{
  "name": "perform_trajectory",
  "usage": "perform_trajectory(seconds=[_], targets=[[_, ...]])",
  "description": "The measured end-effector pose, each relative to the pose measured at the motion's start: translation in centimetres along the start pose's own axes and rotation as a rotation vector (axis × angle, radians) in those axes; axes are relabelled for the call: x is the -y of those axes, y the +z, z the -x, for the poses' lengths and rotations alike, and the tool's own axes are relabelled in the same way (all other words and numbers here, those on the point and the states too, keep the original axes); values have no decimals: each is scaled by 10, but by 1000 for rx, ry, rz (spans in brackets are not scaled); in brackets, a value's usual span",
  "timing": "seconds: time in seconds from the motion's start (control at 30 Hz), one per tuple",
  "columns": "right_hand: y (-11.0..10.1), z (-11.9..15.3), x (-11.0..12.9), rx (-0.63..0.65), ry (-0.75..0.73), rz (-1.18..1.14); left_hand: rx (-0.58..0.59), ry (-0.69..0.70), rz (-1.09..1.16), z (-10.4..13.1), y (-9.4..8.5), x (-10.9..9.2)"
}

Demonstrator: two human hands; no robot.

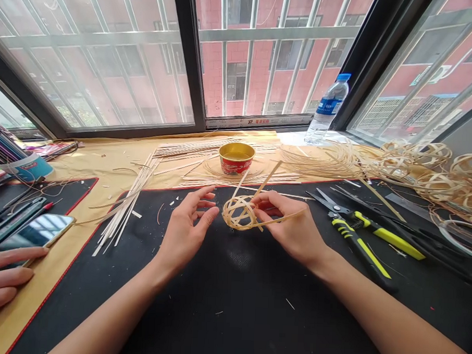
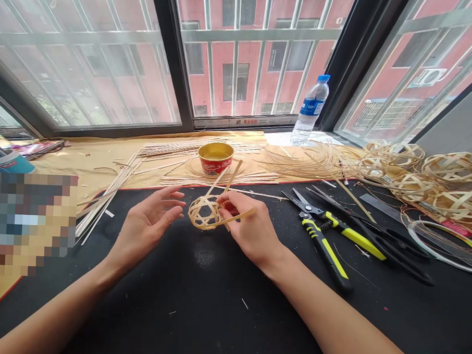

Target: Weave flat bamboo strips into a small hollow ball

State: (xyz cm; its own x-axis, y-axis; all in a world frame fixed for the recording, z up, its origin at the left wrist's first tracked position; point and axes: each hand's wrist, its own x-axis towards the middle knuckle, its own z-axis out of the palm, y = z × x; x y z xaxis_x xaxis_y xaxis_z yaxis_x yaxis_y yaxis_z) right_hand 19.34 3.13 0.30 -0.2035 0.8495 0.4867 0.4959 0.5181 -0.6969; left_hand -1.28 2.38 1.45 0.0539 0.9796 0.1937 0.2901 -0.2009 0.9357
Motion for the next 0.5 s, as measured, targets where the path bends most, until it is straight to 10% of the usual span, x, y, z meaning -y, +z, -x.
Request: perform_trajectory(seconds=[0.37,0.5], targets=[[-10,-4,8,72,14,133,-11,161,-15,3,1,-7],[-35,12,20,-117,-48,443,-86,225,-141,17,-5,-20]])
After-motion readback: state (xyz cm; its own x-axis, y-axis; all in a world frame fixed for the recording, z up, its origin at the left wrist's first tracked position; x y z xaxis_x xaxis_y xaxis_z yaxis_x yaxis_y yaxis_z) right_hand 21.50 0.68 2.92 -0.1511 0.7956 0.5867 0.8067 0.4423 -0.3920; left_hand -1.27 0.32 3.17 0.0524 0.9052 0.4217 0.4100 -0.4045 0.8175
